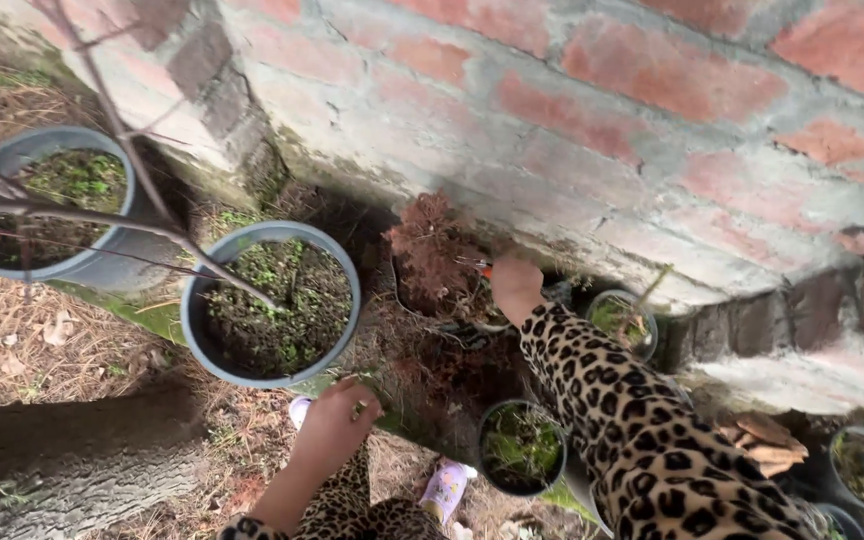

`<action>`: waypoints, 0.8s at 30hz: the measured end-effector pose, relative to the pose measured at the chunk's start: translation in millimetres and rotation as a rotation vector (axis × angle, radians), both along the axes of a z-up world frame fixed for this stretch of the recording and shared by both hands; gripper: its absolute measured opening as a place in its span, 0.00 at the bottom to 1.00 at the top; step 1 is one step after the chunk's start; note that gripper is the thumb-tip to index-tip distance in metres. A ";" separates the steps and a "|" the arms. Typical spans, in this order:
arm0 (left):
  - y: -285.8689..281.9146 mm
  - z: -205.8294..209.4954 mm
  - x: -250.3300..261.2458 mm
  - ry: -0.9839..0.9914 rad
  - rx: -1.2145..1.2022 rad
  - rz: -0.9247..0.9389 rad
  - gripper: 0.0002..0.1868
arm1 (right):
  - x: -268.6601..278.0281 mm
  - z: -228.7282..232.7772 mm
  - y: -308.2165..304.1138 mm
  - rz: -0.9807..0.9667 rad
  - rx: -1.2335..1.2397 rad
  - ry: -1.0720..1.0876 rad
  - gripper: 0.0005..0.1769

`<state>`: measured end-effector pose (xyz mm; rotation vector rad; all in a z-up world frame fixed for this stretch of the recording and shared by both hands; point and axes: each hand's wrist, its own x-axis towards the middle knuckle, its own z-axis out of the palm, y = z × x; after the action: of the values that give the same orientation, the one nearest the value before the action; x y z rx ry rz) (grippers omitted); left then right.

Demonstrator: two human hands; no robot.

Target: Pruning and breaking down dried potted plants using hand shears in an outdoor garden area.

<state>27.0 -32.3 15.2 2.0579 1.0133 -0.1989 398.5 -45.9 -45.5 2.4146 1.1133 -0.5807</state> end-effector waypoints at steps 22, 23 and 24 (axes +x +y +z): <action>-15.8 -3.6 21.2 0.000 -0.051 -0.032 0.12 | -53.0 64.8 -50.4 -0.351 0.055 0.335 0.09; -16.7 -1.9 22.2 0.011 -0.054 -0.030 0.12 | -52.5 59.1 -44.2 -0.346 0.066 0.310 0.10; -17.7 -0.1 23.0 0.022 -0.057 -0.028 0.12 | -52.2 53.5 -38.1 -0.342 0.076 0.286 0.12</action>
<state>50.0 -50.0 15.0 2.0230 0.9819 -0.2623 346.2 -84.0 7.9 2.6700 0.8393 -1.0374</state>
